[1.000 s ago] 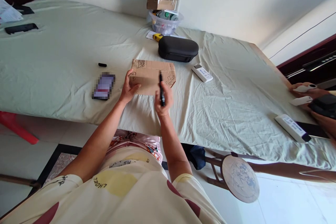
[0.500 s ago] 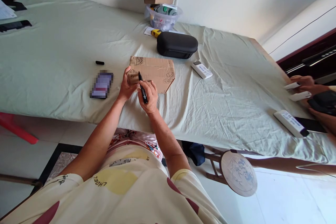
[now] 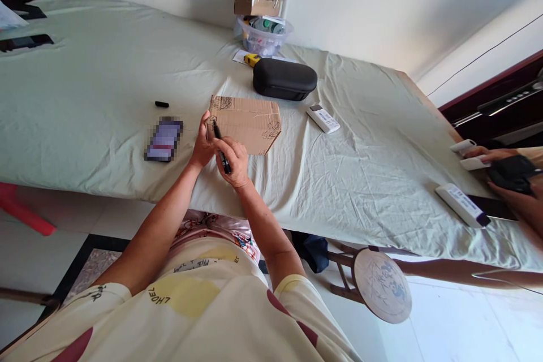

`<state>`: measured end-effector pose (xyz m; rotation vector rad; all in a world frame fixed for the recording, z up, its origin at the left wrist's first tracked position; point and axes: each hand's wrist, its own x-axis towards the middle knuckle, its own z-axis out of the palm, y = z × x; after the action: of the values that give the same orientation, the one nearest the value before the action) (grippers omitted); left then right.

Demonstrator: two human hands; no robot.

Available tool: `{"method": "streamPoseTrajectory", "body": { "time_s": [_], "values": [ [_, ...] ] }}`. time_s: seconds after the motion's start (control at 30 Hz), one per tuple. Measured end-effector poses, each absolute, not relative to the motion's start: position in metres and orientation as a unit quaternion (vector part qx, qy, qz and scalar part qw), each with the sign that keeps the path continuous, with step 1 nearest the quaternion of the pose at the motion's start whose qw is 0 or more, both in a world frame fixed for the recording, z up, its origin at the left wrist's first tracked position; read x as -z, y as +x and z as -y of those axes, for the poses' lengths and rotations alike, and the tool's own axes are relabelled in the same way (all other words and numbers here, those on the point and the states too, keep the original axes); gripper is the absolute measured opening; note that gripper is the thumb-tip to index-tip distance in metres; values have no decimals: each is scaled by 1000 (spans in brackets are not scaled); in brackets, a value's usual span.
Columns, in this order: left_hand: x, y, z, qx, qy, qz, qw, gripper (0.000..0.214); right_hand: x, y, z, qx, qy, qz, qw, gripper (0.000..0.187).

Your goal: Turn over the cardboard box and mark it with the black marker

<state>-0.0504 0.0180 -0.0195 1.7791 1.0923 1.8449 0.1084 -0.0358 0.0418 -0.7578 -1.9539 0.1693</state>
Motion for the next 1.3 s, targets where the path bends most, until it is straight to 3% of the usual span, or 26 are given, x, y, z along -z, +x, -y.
{"method": "streamPoseTrajectory", "body": {
  "time_s": [0.17,0.37,0.5,0.63,0.77,0.97,1.1,1.3],
  "values": [
    [17,-50,-13,-656,622,-394,164,98,-49,141,25,7,-407,698,589,42],
    [-2,-55,13,-679,566,-451,129,73,-53,225,-29,41,-559,569,602,50],
    [-10,-69,25,-698,484,-527,9,60,-33,263,-47,-24,-657,580,481,50],
    [-24,-103,47,-636,441,-632,-31,49,-18,259,-37,-96,-724,602,323,67],
    [-47,-145,81,-504,387,-771,-41,60,-19,242,-29,-94,-696,668,246,66],
    [-61,-153,108,-266,319,-910,19,104,-22,238,-30,-86,-705,666,230,60],
    [-57,-143,104,-170,330,-928,41,105,-20,241,-30,-86,-699,667,243,56],
    [-49,-137,98,-149,361,-920,18,92,-11,244,-34,-93,-692,641,318,56]
  ]
}}
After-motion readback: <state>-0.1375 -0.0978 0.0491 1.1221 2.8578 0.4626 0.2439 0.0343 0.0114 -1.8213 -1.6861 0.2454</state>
